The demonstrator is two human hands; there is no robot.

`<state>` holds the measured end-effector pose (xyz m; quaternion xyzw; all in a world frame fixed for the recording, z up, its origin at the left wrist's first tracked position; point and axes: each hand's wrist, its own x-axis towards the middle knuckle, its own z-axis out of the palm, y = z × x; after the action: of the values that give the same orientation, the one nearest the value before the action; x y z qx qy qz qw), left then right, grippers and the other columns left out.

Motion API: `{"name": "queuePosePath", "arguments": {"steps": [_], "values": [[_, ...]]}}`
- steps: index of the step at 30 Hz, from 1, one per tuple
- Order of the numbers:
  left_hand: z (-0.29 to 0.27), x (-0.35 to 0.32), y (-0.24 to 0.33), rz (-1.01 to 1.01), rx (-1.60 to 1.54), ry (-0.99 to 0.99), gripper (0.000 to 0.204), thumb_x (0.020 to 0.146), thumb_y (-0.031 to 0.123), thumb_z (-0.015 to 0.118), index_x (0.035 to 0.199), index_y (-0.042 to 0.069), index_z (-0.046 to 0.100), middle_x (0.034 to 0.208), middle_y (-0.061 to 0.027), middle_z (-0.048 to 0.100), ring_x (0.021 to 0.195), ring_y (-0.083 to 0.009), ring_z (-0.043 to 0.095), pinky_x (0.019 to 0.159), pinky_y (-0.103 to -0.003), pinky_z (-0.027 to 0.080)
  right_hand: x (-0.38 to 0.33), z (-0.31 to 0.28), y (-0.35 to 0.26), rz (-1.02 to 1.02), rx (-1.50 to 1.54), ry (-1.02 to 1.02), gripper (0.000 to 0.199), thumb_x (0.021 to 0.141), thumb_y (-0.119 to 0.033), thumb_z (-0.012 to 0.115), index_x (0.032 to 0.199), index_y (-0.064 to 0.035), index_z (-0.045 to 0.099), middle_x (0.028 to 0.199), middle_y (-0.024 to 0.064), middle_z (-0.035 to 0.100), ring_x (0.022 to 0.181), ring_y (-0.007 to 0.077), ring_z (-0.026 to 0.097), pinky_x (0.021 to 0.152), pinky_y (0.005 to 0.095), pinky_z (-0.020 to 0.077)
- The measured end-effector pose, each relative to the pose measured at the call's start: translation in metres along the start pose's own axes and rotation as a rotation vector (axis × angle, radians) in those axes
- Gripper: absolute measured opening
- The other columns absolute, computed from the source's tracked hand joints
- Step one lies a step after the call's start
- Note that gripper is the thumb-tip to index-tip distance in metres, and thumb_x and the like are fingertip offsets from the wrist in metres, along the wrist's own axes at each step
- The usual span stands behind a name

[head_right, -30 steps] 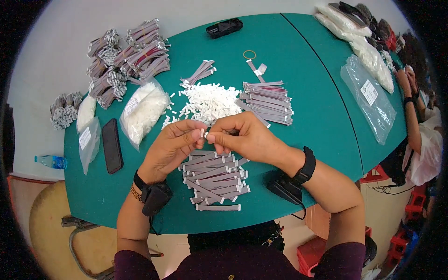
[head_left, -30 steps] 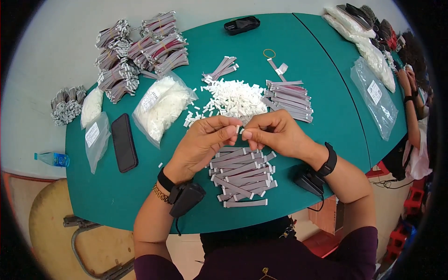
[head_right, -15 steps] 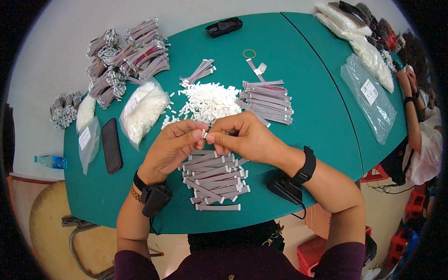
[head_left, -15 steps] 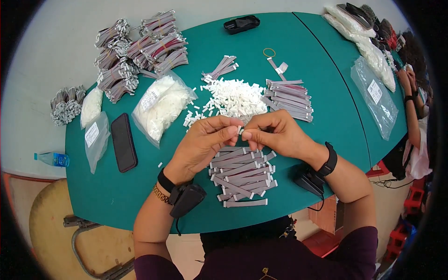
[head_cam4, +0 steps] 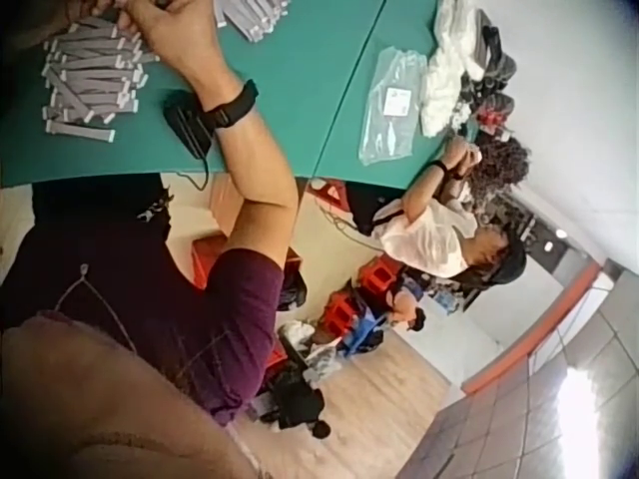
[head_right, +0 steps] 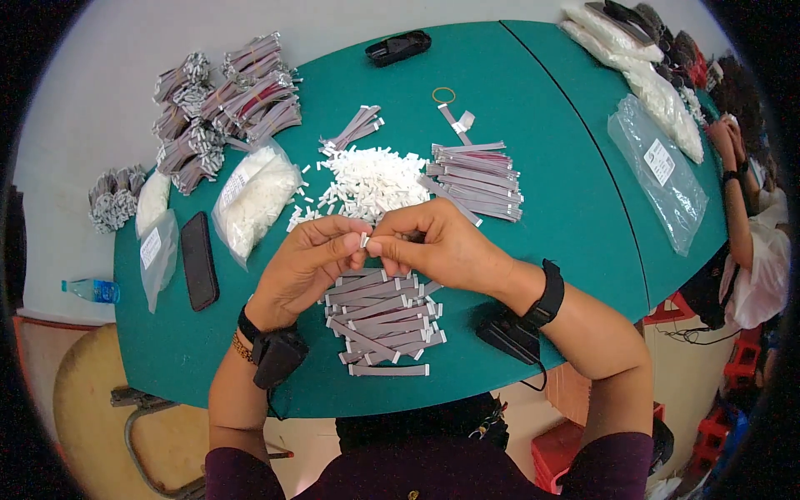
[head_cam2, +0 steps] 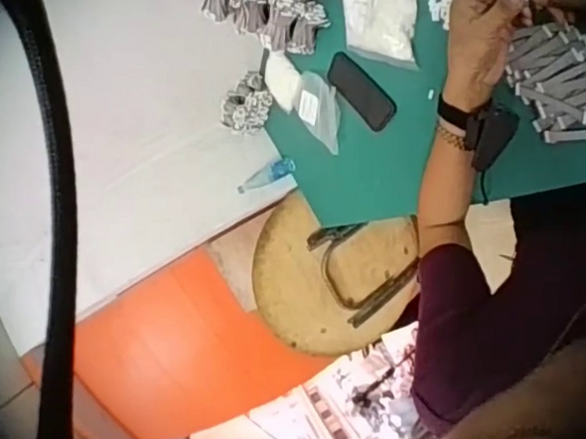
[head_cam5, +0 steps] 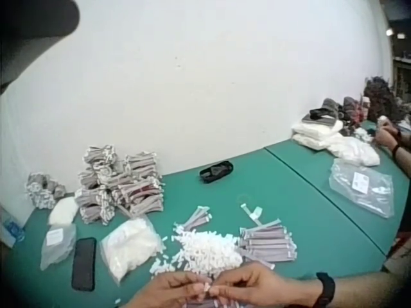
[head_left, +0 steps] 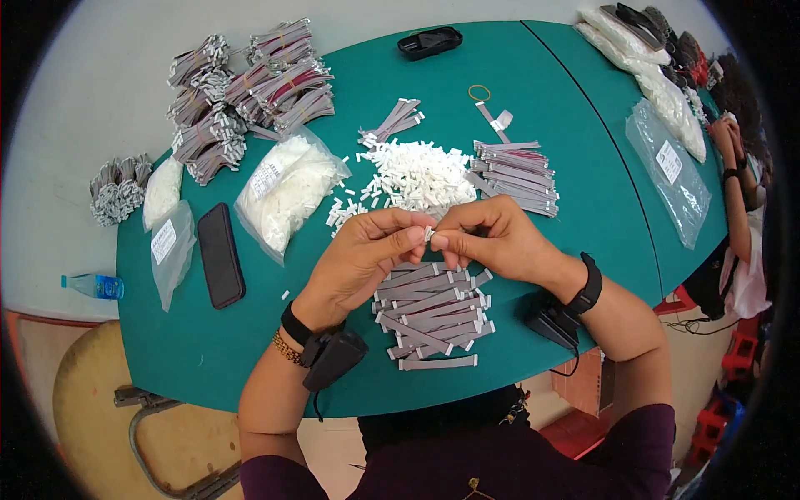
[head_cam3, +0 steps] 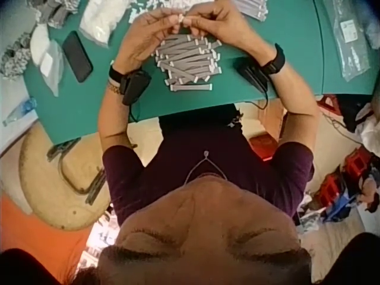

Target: The person picks up a ribbon cable and a connector, fits the connector onto the end of the cable by hand, and places the assembled unit onto a pile.

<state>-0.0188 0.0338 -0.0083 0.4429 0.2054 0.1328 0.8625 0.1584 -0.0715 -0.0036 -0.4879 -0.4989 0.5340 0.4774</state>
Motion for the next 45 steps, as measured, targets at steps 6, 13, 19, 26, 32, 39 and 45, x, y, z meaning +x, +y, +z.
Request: {"name": "queuePosePath", "arguments": {"steps": [6, 13, 19, 26, 32, 39, 45], "values": [[-0.0008, 0.0, -0.0005, 0.005, 0.005, -0.015, 0.019, 0.086, 0.009, 0.059, 0.103, -0.001, 0.061, 0.09, -0.0047, 0.061, 0.076, -0.0095, 0.055, 0.07, -0.022, 0.045, 0.0002, 0.0006, -0.0004, -0.022, -0.013, 0.004, 0.016, 0.088, -0.015, 0.059, 0.081, -0.0015, 0.065, 0.065, 0.0005, 0.06, 0.058, 0.0041, 0.053, 0.05, 0.0181, 0.0395], [0.0002, -0.0007, 0.0004, 0.013, 0.01, -0.022, 0.019, 0.086, 0.008, 0.058, 0.103, -0.001, 0.061, 0.092, -0.006, 0.062, 0.077, -0.0101, 0.055, 0.07, -0.022, 0.046, -0.0005, 0.0021, -0.0013, -0.013, -0.009, 0.02, 0.017, 0.087, -0.015, 0.059, 0.079, -0.0012, 0.064, 0.064, 0.0008, 0.06, 0.057, 0.0042, 0.053, 0.049, 0.0181, 0.0392], [-0.0005, -0.0011, 0.0006, 0.001, 0.025, -0.01, 0.019, 0.086, 0.006, 0.059, 0.103, -0.001, 0.061, 0.093, -0.0069, 0.062, 0.077, -0.0111, 0.056, 0.071, -0.022, 0.046, -0.0011, 0.0018, -0.0033, 0.01, -0.011, 0.018, 0.017, 0.087, -0.015, 0.06, 0.078, -0.0009, 0.064, 0.064, 0.0011, 0.06, 0.056, 0.0041, 0.053, 0.048, 0.018, 0.0388], [-0.0009, -0.0003, 0.0, -0.003, -0.008, -0.019, 0.019, 0.085, 0.006, 0.059, 0.102, -0.001, 0.061, 0.093, -0.0072, 0.062, 0.076, -0.0115, 0.056, 0.071, -0.022, 0.047, -0.0011, 0.002, -0.005, 0.014, 0.011, 0.019, 0.017, 0.087, -0.014, 0.06, 0.077, -0.0011, 0.064, 0.063, 0.0014, 0.06, 0.056, 0.0042, 0.053, 0.048, 0.0179, 0.0392], [-0.0007, -0.0007, 0.0003, -0.002, 0.013, -0.014, 0.019, 0.085, 0.006, 0.059, 0.102, -0.001, 0.061, 0.092, -0.0075, 0.062, 0.076, -0.0117, 0.056, 0.07, -0.023, 0.047, -0.0011, 0.0015, -0.0051, 0.038, 0.024, 0.017, 0.017, 0.087, -0.015, 0.06, 0.077, -0.0011, 0.064, 0.064, 0.0013, 0.06, 0.056, 0.0042, 0.054, 0.048, 0.0178, 0.0398], [0.0, -0.0008, 0.0014, -0.002, 0.013, -0.016, 0.019, 0.085, 0.006, 0.059, 0.102, -0.001, 0.061, 0.092, -0.0075, 0.062, 0.075, -0.0117, 0.056, 0.07, -0.023, 0.047, -0.0017, 0.0039, -0.0037, 0.02, 0.003, 0.037, 0.017, 0.087, -0.015, 0.06, 0.077, -0.0014, 0.064, 0.064, 0.0011, 0.06, 0.057, 0.004, 0.054, 0.048, 0.0177, 0.0397], [-0.0016, -0.0009, 0.0014, -0.007, 0.004, -0.033, 0.019, 0.085, 0.005, 0.059, 0.103, -0.001, 0.061, 0.092, -0.0078, 0.063, 0.076, -0.0115, 0.056, 0.07, -0.022, 0.047, -0.0019, 0.0034, -0.0041, 0.006, 0.003, 0.037, 0.017, 0.087, -0.015, 0.06, 0.077, -0.0015, 0.064, 0.064, 0.0009, 0.06, 0.056, 0.0034, 0.053, 0.047, 0.0174, 0.0386]]}}
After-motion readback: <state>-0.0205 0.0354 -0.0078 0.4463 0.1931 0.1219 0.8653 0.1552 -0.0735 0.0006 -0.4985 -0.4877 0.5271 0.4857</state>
